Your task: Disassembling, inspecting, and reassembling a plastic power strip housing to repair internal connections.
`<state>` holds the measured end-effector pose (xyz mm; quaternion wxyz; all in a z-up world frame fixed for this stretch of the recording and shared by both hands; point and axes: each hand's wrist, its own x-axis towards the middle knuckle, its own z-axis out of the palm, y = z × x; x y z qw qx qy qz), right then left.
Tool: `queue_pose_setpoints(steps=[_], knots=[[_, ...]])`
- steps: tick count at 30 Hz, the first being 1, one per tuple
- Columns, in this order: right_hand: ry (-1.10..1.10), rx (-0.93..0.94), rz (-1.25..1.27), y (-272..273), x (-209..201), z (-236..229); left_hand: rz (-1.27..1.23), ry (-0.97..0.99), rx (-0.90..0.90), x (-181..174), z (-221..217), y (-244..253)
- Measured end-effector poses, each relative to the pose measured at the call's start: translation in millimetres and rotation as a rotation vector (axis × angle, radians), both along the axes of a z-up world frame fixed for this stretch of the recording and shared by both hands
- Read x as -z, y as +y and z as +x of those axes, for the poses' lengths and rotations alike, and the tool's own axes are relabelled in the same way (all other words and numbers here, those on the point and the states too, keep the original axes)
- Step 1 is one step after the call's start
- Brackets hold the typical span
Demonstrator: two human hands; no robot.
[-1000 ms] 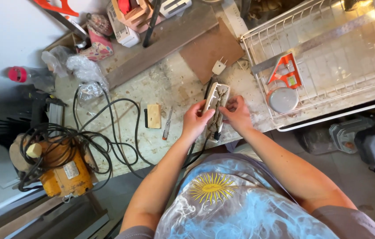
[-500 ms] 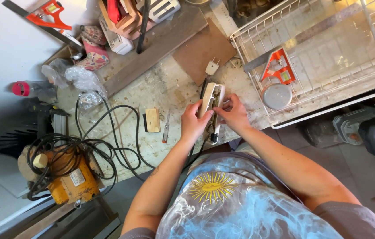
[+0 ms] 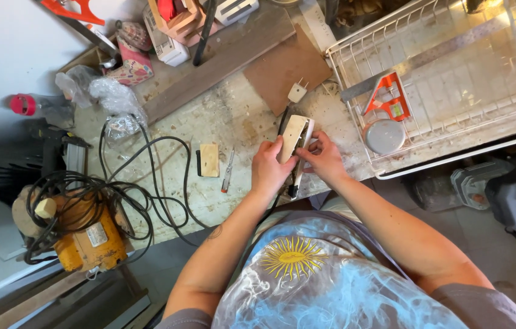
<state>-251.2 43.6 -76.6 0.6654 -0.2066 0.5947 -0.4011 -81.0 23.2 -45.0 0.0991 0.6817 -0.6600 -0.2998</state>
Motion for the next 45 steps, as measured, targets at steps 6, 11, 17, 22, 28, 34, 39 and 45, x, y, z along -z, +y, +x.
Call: queue_pose_setpoints(steps=[6,11,17,22,28,34,39,45], knots=[[-0.02,-0.02,0.0,0.3,-4.0,2.1,-0.103,-0.083,0.091,1.8,-1.6,8.0],[-0.037,-0.038,-0.02,4.2,0.1,3.1,-0.034,-0.069,0.187,-17.0,-4.5,10.6],[-0.091,-0.054,-0.016,8.3,-0.5,2.3,0.0,-0.107,0.26,-21.9,-3.3,10.9],[-0.131,-0.062,-0.002,10.6,-9.0,3.4,0.045,-0.125,0.257,-15.3,-2.2,11.8],[-0.18,-0.086,0.0,12.1,2.8,3.1,0.058,-0.184,0.274,-23.9,-6.0,10.8],[-0.252,-0.052,0.023,10.7,-5.9,3.8,0.061,-0.251,0.307,-31.9,-10.6,10.0],[-0.205,-0.049,0.017,2.0,-32.9,3.8,-0.041,-0.311,0.364,-35.7,-12.5,10.8],[-0.162,-0.05,0.028,5.4,-7.5,2.8,-0.117,-0.259,0.359,-39.9,-7.3,13.6]])
